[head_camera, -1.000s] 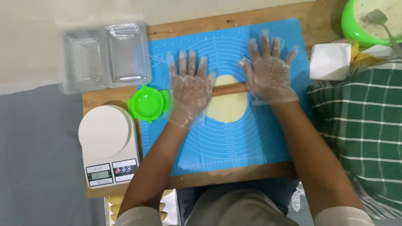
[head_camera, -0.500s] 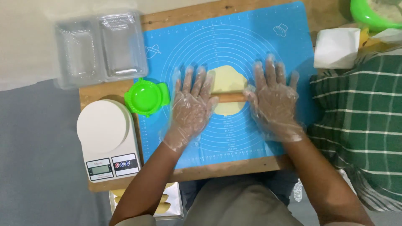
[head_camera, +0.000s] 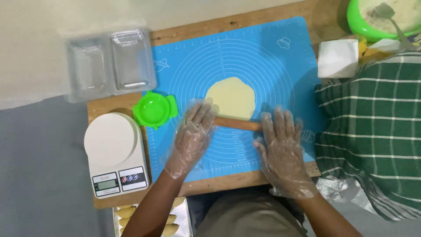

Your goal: Rolling out dough with a rolling pin and shaping it using a plastic mold

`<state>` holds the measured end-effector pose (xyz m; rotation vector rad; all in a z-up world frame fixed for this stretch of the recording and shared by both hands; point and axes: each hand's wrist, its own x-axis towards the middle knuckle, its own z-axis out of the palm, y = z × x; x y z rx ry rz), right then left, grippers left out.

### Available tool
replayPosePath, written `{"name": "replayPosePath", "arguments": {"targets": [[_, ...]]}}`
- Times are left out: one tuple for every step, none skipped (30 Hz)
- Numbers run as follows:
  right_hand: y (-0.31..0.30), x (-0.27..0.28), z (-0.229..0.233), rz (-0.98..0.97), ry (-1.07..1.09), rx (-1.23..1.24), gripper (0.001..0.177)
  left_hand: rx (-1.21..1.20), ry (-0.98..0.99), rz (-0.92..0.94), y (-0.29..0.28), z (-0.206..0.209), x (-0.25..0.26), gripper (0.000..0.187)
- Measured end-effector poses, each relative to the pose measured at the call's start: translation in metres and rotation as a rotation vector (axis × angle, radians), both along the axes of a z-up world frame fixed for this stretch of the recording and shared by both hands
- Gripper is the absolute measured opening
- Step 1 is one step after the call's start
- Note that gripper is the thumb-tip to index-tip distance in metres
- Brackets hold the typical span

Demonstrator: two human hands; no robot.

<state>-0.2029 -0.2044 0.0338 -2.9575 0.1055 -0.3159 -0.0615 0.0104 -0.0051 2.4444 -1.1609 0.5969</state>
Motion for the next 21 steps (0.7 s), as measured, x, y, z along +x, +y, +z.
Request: {"name": "replayPosePath", "arguments": {"targets": [[-0.006,0.006,-0.006,-0.029,0.039,-0.132,0.075,-0.006,-0.020,-0.001,-0.004,0.005,0.004,0.041],[-0.012,0.012,-0.012,-0.058,0.078,-0.264,0.073,-0.012,-0.040,-0.002,-0.008,0.009,0.009,0.040],[-0.017,0.025,-0.013,-0.057,0.075,-0.267,0.073,-0.014,-0.042,-0.001,-0.013,0.013,0.016,0.040],[-0.022,0.038,-0.014,-0.097,0.087,-0.249,0.070,0.024,-0.002,0.018,-0.018,0.017,0.023,0.045],[-0.028,0.053,-0.014,-0.137,0.095,-0.231,0.067,0.061,0.036,0.037,-0.023,0.022,0.032,0.051],[-0.036,0.068,-0.020,-0.137,0.090,-0.234,0.067,0.058,0.031,0.038,-0.030,0.025,0.039,0.051],[-0.045,0.082,-0.025,-0.127,0.007,-0.238,0.069,0.117,0.125,0.110,-0.038,0.027,0.046,0.054],[-0.055,0.097,-0.031,-0.116,-0.077,-0.242,0.071,0.175,0.218,0.182,-0.046,0.029,0.053,0.058],[-0.056,0.111,-0.029,-0.117,-0.078,-0.243,0.071,0.175,0.217,0.180,-0.049,0.023,0.062,0.058],[-0.059,0.125,-0.027,-0.135,-0.122,-0.234,0.069,0.176,0.181,0.230,-0.053,0.017,0.071,0.057],[-0.061,0.140,-0.026,-0.152,-0.166,-0.225,0.068,0.178,0.145,0.281,-0.058,0.011,0.081,0.056],[-0.065,0.148,-0.019,-0.152,-0.167,-0.225,0.068,0.178,0.143,0.280,-0.060,0.001,0.091,0.056],[-0.067,0.156,-0.013,-0.143,-0.045,-0.173,0.067,0.112,0.023,0.252,-0.061,-0.011,0.101,0.055],[-0.070,0.165,-0.007,-0.132,0.077,-0.121,0.068,0.046,-0.097,0.223,-0.063,-0.022,0.111,0.054],[-0.071,0.169,-0.005,-0.131,0.077,-0.119,0.068,0.048,-0.097,0.224,-0.064,-0.022,0.116,0.054],[-0.073,0.173,-0.003,-0.118,0.062,-0.106,0.066,0.085,-0.071,0.247,-0.066,-0.021,0.120,0.055],[-0.074,0.177,-0.002,-0.105,0.049,-0.092,0.064,0.124,-0.043,0.270,-0.068,-0.021,0.124,0.057],[-0.074,0.182,0.000,-0.104,0.051,-0.089,0.064,0.127,-0.041,0.271,-0.070,-0.022,0.127,0.057],[-0.075,0.186,0.003,-0.123,0.128,-0.049,0.064,0.166,0.047,0.296,-0.072,-0.023,0.131,0.059],[-0.075,0.190,0.005,-0.142,0.204,-0.010,0.065,0.204,0.135,0.321,-0.074,-0.024,0.134,0.062],[-0.076,0.192,0.003,-0.142,0.211,-0.006,0.065,0.209,0.140,0.320,-0.075,-0.024,0.136,0.062]]}}
